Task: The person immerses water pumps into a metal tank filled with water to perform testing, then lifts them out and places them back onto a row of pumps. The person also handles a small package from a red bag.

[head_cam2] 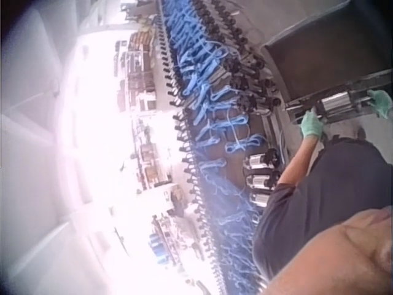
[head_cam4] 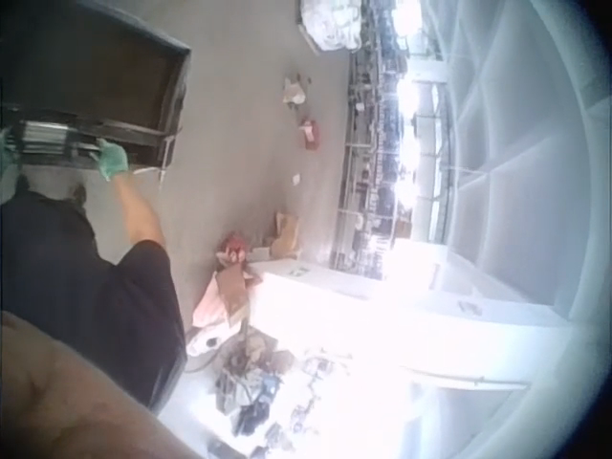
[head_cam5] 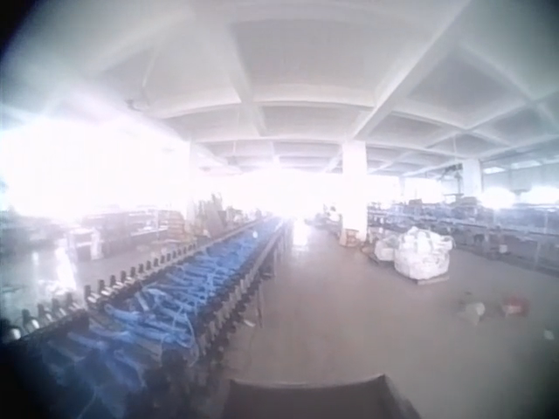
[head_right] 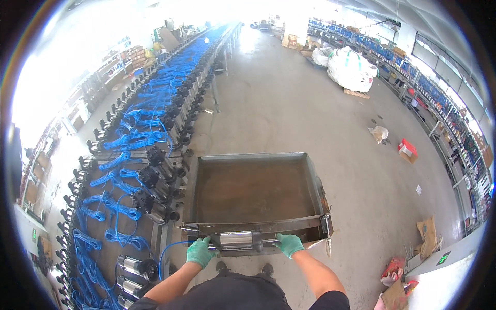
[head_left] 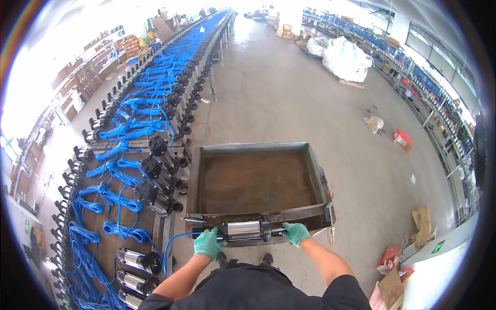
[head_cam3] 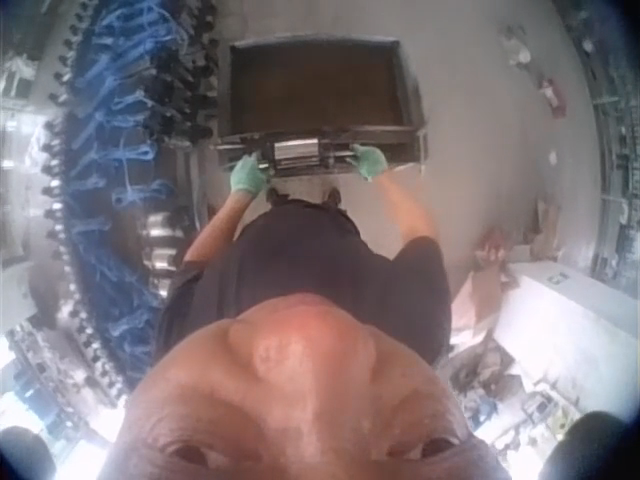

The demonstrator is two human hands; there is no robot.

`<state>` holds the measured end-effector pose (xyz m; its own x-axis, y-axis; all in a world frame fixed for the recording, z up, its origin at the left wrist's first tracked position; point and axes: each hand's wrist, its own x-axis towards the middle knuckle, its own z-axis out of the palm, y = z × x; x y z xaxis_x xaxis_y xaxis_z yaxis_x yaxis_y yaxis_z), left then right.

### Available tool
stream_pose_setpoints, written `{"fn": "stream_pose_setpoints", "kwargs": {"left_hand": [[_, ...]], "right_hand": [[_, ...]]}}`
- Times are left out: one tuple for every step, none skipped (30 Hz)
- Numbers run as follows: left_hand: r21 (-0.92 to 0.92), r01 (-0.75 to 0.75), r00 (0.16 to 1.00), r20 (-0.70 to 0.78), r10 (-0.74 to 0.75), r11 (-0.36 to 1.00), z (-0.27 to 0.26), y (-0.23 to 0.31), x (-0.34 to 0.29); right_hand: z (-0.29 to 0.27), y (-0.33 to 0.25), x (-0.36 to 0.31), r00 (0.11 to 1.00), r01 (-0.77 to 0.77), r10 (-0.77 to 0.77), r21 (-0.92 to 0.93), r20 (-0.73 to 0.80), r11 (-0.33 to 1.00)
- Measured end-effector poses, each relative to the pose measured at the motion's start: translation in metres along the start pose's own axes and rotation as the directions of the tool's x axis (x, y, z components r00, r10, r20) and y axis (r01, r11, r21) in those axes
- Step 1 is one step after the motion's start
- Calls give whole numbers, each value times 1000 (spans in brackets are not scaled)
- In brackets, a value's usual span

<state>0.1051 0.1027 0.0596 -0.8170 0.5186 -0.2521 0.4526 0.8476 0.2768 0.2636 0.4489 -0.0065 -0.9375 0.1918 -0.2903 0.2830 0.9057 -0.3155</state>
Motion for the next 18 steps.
{"fn": "stream_pose_setpoints", "kwargs": {"left_hand": [[9, -2, 1000, 13, 2, 1000, -2, 2, 2], [10, 10, 1000, 8, -10, 1000, -3, 1, 3], [20, 22, 999, 29, -22, 1000, -4, 1, 4], [30, 34, 998, 51, -35, 999, -4, 1, 4], [31, 39, 998, 52, -41, 999, -4, 2, 4], [20, 33, 999, 36, -33, 999, -5, 3, 3], [9, 27, 999, 21, -27, 1000, -6, 4, 2], [8, 30, 999, 23, -30, 1000, -6, 5, 2], [10, 35, 999, 34, -35, 999, -7, 6, 2], [13, 36, 998, 45, -37, 999, -9, 7, 3], [10, 43, 998, 45, -43, 999, -8, 7, 2], [3, 44, 998, 37, -44, 999, -8, 7, 1], [-5, 43, 999, 29, -43, 999, -8, 6, 1], [-8, 45, 999, 30, -45, 999, -8, 7, 0], [1, 42, 999, 34, -42, 999, -9, 8, 0], [9, 39, 999, 38, -39, 999, -10, 8, 0], [7, 51, 998, 37, -51, 999, -10, 6, -3], [4, 53, 998, 34, -53, 999, -9, 5, -2]], "right_hand": [[4, 5, 5, 1000, -12, 12, -54, 14, 998], [-7, -2, 8, 1000, 2, -1, -54, 16, 999], [-27, -11, 9, 970, -147, 109, 172, 215, 974], [-38, -17, 11, 890, -328, 162, 349, 427, 878], [-41, -17, 20, 809, -469, 185, 424, 558, 775], [-50, -16, 23, 746, -604, 290, 426, 599, 673], [-48, -15, 25, 743, -629, 297, 474, 599, 617], [-44, -11, 28, 739, -650, 307, 517, 600, 556], [-33, -2, 32, 738, -652, 306, 516, 601, 556], [-15, 13, 37, 731, -670, 262, 590, 630, 452], [-10, 15, 36, 727, -681, 211, 645, 654, 346], [-5, 20, 31, 725, -682, 210, 642, 656, 350], [-1, 24, 24, 821, -537, 106, 695, 562, 478], [-1, 25, 17, 887, -369, -14, 726, 462, 581], [0, 24, 18, 878, -327, 3, 594, 478, 735], [-1, 24, 19, 877, -328, 5, 592, 480, 736], [-20, 4, 21, 900, -142, 19, 252, 435, 957], [-32, -10, 23, 925, 47, 12, -146, 380, 988]]}}
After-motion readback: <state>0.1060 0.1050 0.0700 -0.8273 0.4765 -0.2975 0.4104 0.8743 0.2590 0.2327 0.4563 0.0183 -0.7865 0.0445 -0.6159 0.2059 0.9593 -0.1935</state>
